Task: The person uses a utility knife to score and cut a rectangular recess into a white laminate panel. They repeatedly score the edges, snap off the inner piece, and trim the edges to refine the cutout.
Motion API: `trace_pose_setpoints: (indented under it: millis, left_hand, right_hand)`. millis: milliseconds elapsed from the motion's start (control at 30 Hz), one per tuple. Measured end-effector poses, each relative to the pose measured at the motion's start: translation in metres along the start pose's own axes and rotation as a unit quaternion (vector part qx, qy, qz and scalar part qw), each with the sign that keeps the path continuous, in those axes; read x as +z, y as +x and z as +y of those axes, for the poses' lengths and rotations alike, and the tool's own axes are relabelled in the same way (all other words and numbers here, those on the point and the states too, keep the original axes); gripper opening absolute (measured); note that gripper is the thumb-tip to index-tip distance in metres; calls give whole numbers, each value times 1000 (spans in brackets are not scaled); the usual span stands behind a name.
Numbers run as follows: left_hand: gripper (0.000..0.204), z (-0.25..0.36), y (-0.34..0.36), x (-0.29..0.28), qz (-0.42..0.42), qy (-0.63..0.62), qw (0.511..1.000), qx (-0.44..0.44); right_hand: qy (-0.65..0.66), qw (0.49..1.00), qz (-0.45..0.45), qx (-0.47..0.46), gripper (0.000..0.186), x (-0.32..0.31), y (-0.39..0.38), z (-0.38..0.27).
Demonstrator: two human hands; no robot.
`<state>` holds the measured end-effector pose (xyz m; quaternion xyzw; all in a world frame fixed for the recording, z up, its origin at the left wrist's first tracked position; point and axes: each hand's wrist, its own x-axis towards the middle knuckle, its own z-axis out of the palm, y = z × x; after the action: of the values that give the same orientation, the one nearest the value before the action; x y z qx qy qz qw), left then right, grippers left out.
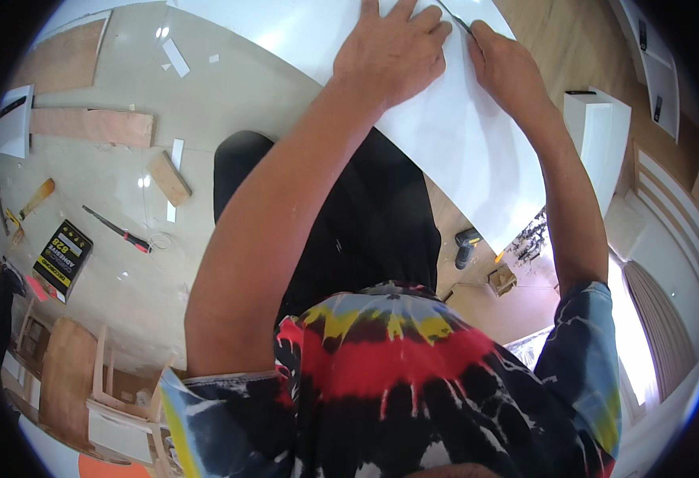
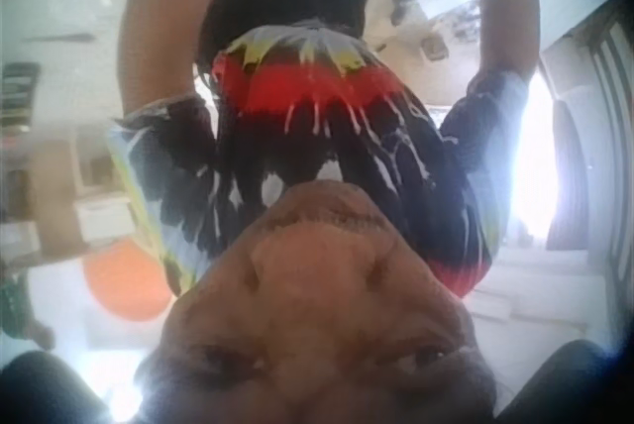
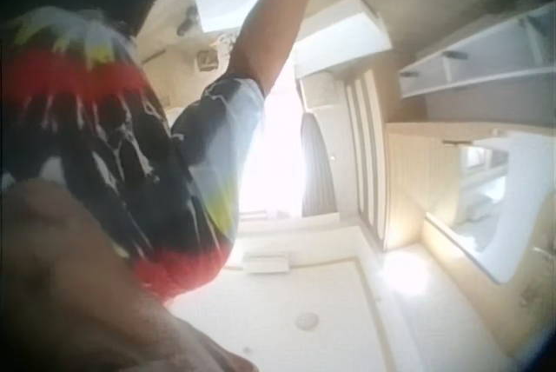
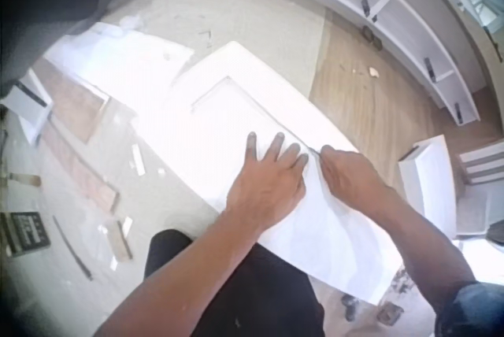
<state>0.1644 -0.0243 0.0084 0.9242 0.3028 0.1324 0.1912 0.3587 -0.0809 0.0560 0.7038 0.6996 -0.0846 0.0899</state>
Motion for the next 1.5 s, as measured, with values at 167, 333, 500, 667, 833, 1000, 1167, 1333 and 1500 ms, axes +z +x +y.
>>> trace_pose_setpoints:
  millis: [167,333,500,667,833,1000,1167,1333,1500]
  left_hand:
    - [45,3,0,-11,-15,7,1000,-16]
    - [45,5,0,2,-3,36,999,-13]
    - [45,3,2,4,6,17,1000,-13]
    - [44,4,0,3,8,9,1000,-9]
    - [44,4,0,-1,3,8,1000,-12]
    - [44,7,-1,8,-14,-3,1000,-26]
    - [45,6,8,-7,-65,12,997,-34]
    - [45,4,4,4,-32,13,999,-29]
    - [44,8,-1,8,-14,7,1000,-24]
  right_hand:
    - [32,999,18,5,20,0,-7,-2]
    - [36,999,14,7,21,3,-14,3]
    - [-1,1000,-3,10,21,3,-9,1]
    - [-39,999,-9,17,22,-1,-7,-4]
    - [-55,998,-18,7,20,-2,-5,-4]
    - [-39,999,-22,-29,19,-6,-1,1]
    - [-36,998,-40,-38,18,-11,3,3]
    - [-53,997,-52,-12,18,-6,5,0]
    - [-43,998,-45,-2,18,-3,-1,-1]
